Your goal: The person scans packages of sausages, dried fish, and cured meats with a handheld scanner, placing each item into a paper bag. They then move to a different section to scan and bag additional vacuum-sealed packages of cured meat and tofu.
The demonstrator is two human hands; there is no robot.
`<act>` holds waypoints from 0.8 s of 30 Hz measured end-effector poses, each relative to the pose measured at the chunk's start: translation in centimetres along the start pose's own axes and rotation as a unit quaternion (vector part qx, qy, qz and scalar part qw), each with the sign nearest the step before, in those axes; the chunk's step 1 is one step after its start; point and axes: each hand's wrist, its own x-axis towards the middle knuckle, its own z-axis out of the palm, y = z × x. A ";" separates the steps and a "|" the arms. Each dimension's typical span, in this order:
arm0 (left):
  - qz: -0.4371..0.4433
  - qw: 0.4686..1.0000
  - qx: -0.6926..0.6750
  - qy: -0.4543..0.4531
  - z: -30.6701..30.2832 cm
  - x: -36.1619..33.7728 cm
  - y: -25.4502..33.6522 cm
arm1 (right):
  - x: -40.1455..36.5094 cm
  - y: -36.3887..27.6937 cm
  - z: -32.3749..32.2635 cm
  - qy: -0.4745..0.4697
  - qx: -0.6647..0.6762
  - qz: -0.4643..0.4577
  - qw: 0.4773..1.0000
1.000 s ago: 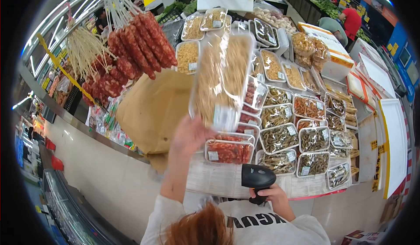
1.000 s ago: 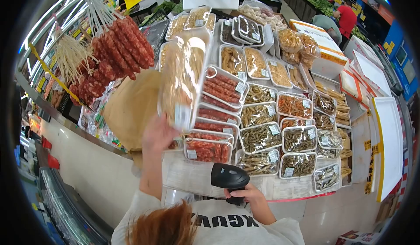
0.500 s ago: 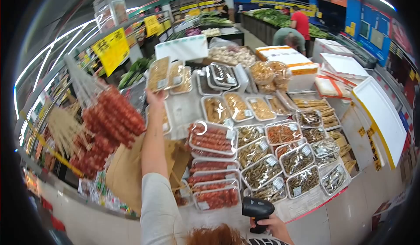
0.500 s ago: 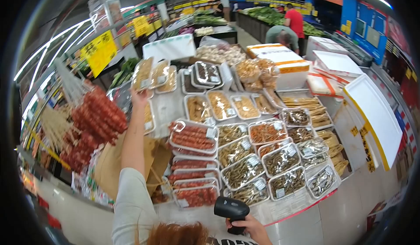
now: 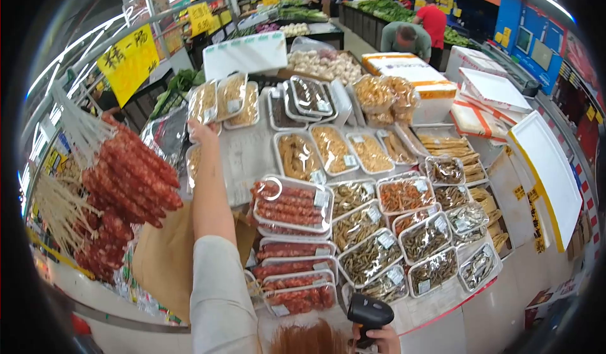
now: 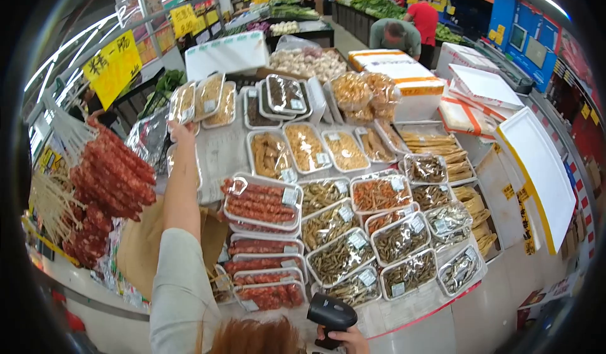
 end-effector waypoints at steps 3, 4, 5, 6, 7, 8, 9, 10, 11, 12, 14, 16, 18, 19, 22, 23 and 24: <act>-0.004 0.990 -0.135 0.029 0.0 -1.9 -0.1 | -0.3 0.4 0.0 -0.028 -0.036 -0.017 0.999; -0.006 0.995 -0.099 -0.016 -0.4 -2.5 -0.5 | -0.3 0.1 0.3 -0.037 -0.039 -0.022 0.998; 0.042 0.999 0.016 -0.024 -1.5 -1.9 -2.6 | -0.2 0.2 -0.1 -0.053 -0.040 -0.018 0.998; -0.083 0.977 0.066 0.185 0.3 -3.9 -2.4 | -0.2 -0.5 0.9 -0.064 -0.050 -0.015 0.997; -0.106 0.993 -0.020 0.045 -2.5 1.6 -6.1 | 0.1 -0.6 1.0 -0.086 -0.061 -0.013 0.994; -0.156 0.987 0.041 -0.009 -2.4 -2.7 -4.7 | 0.2 -0.5 0.7 -0.105 -0.071 -0.013 0.992; -0.100 0.994 -0.026 -0.016 -0.4 -11.6 -0.1 | 0.2 -0.5 0.7 -0.115 -0.065 -0.003 0.991; -0.128 0.988 -0.080 -0.030 -0.3 -16.3 2.5 | 0.4 -0.2 -0.2 -0.150 -0.062 0.017 0.987; -0.158 0.977 -0.137 -0.043 -0.8 -19.7 4.1 | 0.3 -0.3 -0.1 -0.165 -0.062 0.024 0.984; -0.232 0.956 -0.168 -0.070 -1.6 -22.5 5.7 | 0.4 -0.6 0.1 -0.179 -0.063 0.032 0.981; -0.346 0.902 -0.216 -0.139 -4.4 -27.0 8.1 | 0.3 -0.6 -0.5 -0.196 -0.069 0.058 0.976; -0.417 0.831 -0.292 -0.224 -8.1 -31.3 11.4 | 0.3 -0.6 -0.3 -0.222 -0.095 0.068 0.968; -0.393 0.844 -0.266 -0.252 -12.1 -35.9 14.3 | 0.1 -1.0 -0.4 -0.237 -0.098 0.108 0.960; -0.312 0.857 -0.170 -0.374 -15.6 -36.6 13.4 | -0.1 -1.0 -0.4 -0.225 -0.109 0.119 0.961; -0.343 0.871 0.075 -0.343 -21.9 -37.5 14.0 | -0.2 -1.2 0.6 -0.219 -0.119 0.126 0.960; -0.311 0.903 0.103 -0.277 -23.7 -37.2 13.6 | -0.1 -1.1 0.1 -0.232 -0.116 0.141 0.955; -0.277 0.929 0.129 -0.208 -25.1 -37.2 13.6 | -0.2 -1.1 -0.2 -0.246 -0.114 0.158 0.950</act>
